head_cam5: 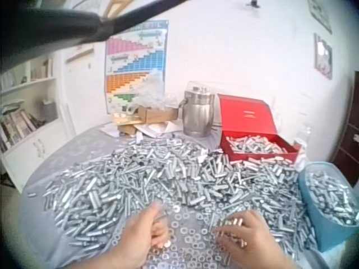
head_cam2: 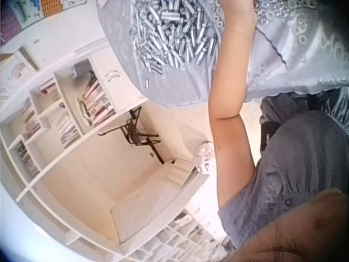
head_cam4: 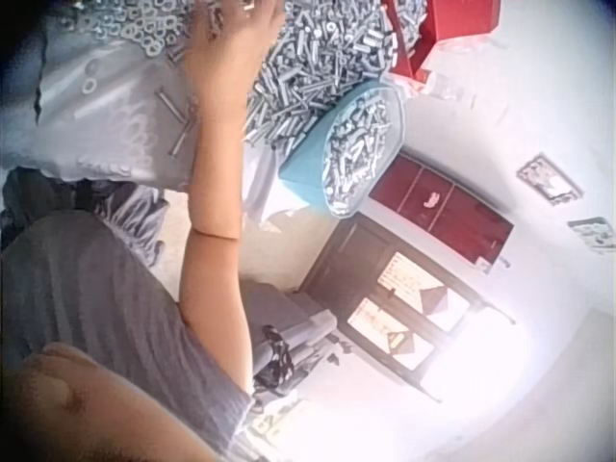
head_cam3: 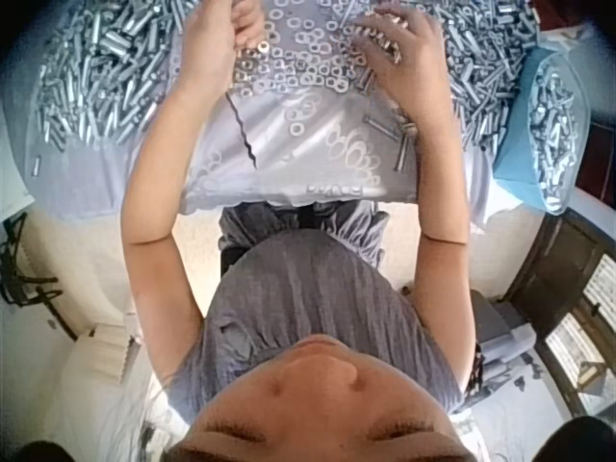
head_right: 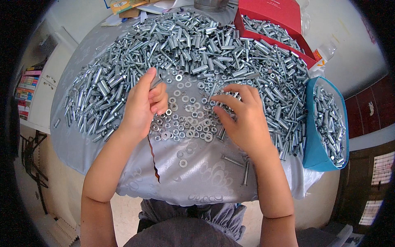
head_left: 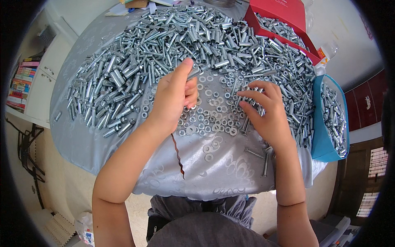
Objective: The person repeatedly picks up metal bolts and washers from a large pile on a table. They insert the washers onto the bolts by hand and place the assembled units into a blue container. The task involves continuous manual handling of small hardware components.
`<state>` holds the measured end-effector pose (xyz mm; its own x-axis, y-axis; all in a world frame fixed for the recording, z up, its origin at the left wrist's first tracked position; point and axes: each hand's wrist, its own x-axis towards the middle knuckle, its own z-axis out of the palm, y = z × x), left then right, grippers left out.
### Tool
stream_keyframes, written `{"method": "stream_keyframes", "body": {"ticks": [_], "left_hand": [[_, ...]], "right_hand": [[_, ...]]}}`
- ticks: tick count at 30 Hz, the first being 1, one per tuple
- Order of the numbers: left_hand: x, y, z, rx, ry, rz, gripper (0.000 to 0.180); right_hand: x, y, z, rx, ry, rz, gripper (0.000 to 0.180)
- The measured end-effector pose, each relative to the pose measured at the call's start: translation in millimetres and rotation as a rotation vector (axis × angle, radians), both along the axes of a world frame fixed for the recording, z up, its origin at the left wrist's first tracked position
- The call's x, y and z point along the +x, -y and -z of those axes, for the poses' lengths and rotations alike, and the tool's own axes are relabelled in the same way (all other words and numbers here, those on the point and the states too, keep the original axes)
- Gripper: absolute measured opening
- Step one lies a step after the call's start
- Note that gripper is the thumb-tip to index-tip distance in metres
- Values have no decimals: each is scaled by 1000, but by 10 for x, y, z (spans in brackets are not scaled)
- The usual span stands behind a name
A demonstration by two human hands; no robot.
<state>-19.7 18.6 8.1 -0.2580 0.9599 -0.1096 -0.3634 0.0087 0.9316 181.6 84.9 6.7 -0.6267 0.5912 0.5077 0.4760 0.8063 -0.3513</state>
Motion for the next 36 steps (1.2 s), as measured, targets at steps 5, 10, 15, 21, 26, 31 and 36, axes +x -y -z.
{"method": "stream_keyframes", "body": {"ticks": [5,10,15,21,26,31,36], "left_hand": [[26,-1,1,-15,-36,-3,50],[45,-4,33,15,-59,19,49],[45,-3,43,28,-79,26,48],[47,-11,49,19,-77,19,47],[25,-7,77,31,-88,33,48],[40,-16,63,7,-91,10,48],[38,-11,91,16,-125,12,48]], "right_hand": [[68,-27,-58,-82,75,-17,21],[32,8,-11,-143,115,-92,20],[-9,39,14,-106,133,-124,18],[9,-10,74,-88,109,-95,17],[0,-16,77,-44,103,-74,15],[25,-25,38,-35,102,-40,10],[34,-17,21,-38,114,14,8]]}}
